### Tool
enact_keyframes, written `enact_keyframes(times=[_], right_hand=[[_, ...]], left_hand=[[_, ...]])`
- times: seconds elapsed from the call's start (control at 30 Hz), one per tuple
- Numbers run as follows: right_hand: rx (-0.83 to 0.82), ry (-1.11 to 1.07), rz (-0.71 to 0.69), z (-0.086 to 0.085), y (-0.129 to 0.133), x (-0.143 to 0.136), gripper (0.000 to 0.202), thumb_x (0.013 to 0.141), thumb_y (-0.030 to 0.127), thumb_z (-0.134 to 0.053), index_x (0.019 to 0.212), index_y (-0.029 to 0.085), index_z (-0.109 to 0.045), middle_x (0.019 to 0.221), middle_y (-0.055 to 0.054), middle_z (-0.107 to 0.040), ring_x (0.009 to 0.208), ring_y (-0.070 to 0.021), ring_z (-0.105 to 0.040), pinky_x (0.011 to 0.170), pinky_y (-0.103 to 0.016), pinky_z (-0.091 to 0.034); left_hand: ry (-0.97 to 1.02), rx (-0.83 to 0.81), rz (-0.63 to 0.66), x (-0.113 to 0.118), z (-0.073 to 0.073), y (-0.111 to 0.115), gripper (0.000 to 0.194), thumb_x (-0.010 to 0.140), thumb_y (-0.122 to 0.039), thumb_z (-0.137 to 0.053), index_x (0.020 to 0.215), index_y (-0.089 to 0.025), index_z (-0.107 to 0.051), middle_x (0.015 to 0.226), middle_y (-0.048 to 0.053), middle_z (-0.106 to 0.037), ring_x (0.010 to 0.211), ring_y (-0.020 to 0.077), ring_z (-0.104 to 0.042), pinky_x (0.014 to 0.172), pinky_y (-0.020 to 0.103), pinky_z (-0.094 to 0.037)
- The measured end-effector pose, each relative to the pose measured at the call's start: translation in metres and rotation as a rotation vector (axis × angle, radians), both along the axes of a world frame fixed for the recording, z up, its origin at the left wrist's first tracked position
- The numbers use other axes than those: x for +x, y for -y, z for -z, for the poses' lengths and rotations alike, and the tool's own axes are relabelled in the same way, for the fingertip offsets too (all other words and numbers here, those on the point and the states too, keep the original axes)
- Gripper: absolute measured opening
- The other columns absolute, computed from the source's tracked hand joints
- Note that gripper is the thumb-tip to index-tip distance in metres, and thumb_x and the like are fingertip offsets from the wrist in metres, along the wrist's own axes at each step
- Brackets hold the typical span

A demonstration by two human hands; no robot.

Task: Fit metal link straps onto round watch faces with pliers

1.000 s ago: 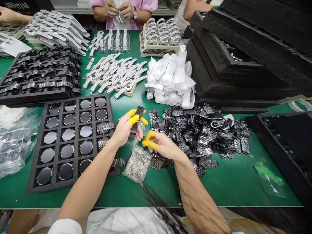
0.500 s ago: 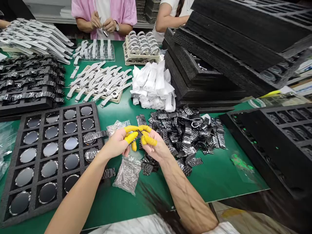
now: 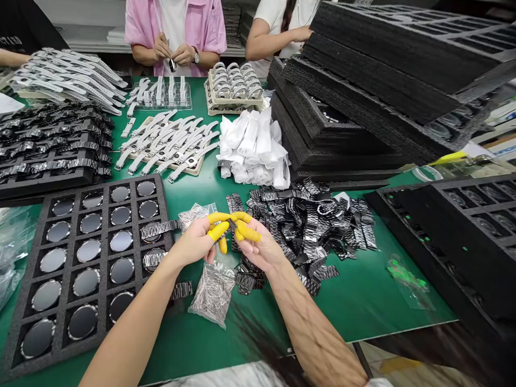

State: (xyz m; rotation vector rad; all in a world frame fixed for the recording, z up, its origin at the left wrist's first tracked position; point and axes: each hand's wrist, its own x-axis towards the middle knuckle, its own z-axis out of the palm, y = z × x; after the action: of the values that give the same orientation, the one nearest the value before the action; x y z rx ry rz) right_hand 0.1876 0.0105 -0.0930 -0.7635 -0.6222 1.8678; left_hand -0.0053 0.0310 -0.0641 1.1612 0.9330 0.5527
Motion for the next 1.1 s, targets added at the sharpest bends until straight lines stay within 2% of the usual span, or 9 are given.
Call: enact_keyframes(times=[0.2,0.4,0.5,0.6,0.67,0.73,0.8,0.9,1.1], right_hand=[[0.016,0.049,0.036,0.005,0.003,-0.007,0.052,0.072,0.044,-0.095,0.105,0.022,-0.062,0.058,0.010,-0.055,0.035,-0.0020,-0.026,0.031,-0.015,-0.018],[0.173,0.345,0.321,0.015,0.010,-0.020,0.054,0.076,0.065,-0.087,0.098,0.026,-0.057,0.062,0.009,-0.056,0.040,-0.0091,-0.049,0.035,-0.018,-0.034],[0.416,0.460,0.259,0.015,0.009,-0.015,0.062,0.066,0.070,-0.092,0.104,0.027,-0.068,0.105,-0.005,-0.071,0.088,-0.0199,-0.070,0.071,-0.032,-0.060],[0.574,0.464,0.154,0.016,0.010,-0.012,0.043,0.077,0.066,-0.087,0.091,0.028,-0.075,0.125,-0.009,-0.070,0.120,-0.0275,-0.065,0.105,-0.048,-0.054],[0.583,0.399,0.209,0.019,0.012,-0.015,0.030,0.084,0.058,-0.084,0.087,0.029,-0.075,0.123,-0.007,-0.072,0.122,-0.0273,-0.066,0.111,-0.051,-0.050],[0.547,0.306,0.275,0.022,0.014,-0.020,0.024,0.086,0.052,-0.085,0.088,0.030,-0.075,0.116,-0.005,-0.076,0.119,-0.0264,-0.069,0.113,-0.052,-0.049],[0.470,0.213,0.296,0.023,0.015,-0.024,0.023,0.086,0.050,-0.085,0.091,0.031,-0.073,0.106,-0.002,-0.078,0.106,-0.0248,-0.074,0.107,-0.050,-0.054],[0.346,0.145,0.298,0.021,0.015,-0.029,0.028,0.086,0.050,-0.085,0.095,0.030,-0.070,0.100,-0.001,-0.080,0.087,-0.0223,-0.077,0.091,-0.045,-0.061],[0.300,0.083,0.246,0.020,0.016,-0.034,0.033,0.083,0.053,-0.087,0.093,0.027,-0.069,0.093,0.000,-0.081,0.074,-0.0182,-0.075,0.072,-0.035,-0.063]], left_hand=[[0.002,-0.028,0.005,0.003,-0.001,0.002,0.058,0.091,-0.055,-0.074,0.132,-0.014,-0.065,0.058,-0.002,-0.069,0.032,0.0108,-0.056,0.033,0.016,-0.038],[0.179,-0.243,0.085,0.004,-0.010,0.004,0.066,0.091,-0.074,-0.062,0.105,-0.010,-0.074,0.052,0.002,-0.065,0.026,0.0082,-0.044,0.030,0.018,-0.026],[0.262,-0.310,0.163,0.002,-0.011,0.002,0.094,0.090,-0.091,-0.032,0.103,-0.008,-0.076,0.043,0.003,-0.057,0.022,0.0101,-0.036,0.029,0.022,-0.020],[0.211,-0.257,0.241,0.000,-0.013,0.003,0.112,0.086,-0.095,-0.010,0.107,-0.007,-0.076,0.047,0.007,-0.060,0.027,0.0150,-0.043,0.030,0.026,-0.028],[0.045,-0.041,0.169,-0.007,-0.018,0.003,0.102,0.092,-0.090,-0.014,0.112,-0.011,-0.075,0.070,0.014,-0.074,0.049,0.0204,-0.065,0.045,0.029,-0.049],[-0.301,0.299,0.016,-0.021,-0.027,0.002,0.076,0.100,-0.076,-0.036,0.125,-0.015,-0.072,0.110,0.018,-0.079,0.092,0.0270,-0.076,0.077,0.036,-0.061],[-0.847,0.579,-0.092,-0.042,-0.036,-0.001,0.051,0.105,-0.052,-0.047,0.136,-0.016,-0.067,0.136,0.019,-0.071,0.121,0.0320,-0.068,0.101,0.043,-0.055],[-1.488,0.658,-0.092,-0.075,-0.042,-0.012,0.040,0.105,-0.026,-0.043,0.128,-0.009,-0.072,0.131,0.025,-0.069,0.125,0.0397,-0.063,0.100,0.050,-0.053],[-1.622,0.645,0.079,-0.102,-0.028,-0.044,0.020,0.092,-0.017,-0.063,0.103,-0.011,-0.079,0.121,0.024,-0.071,0.118,0.0399,-0.064,0.096,0.048,-0.053]])
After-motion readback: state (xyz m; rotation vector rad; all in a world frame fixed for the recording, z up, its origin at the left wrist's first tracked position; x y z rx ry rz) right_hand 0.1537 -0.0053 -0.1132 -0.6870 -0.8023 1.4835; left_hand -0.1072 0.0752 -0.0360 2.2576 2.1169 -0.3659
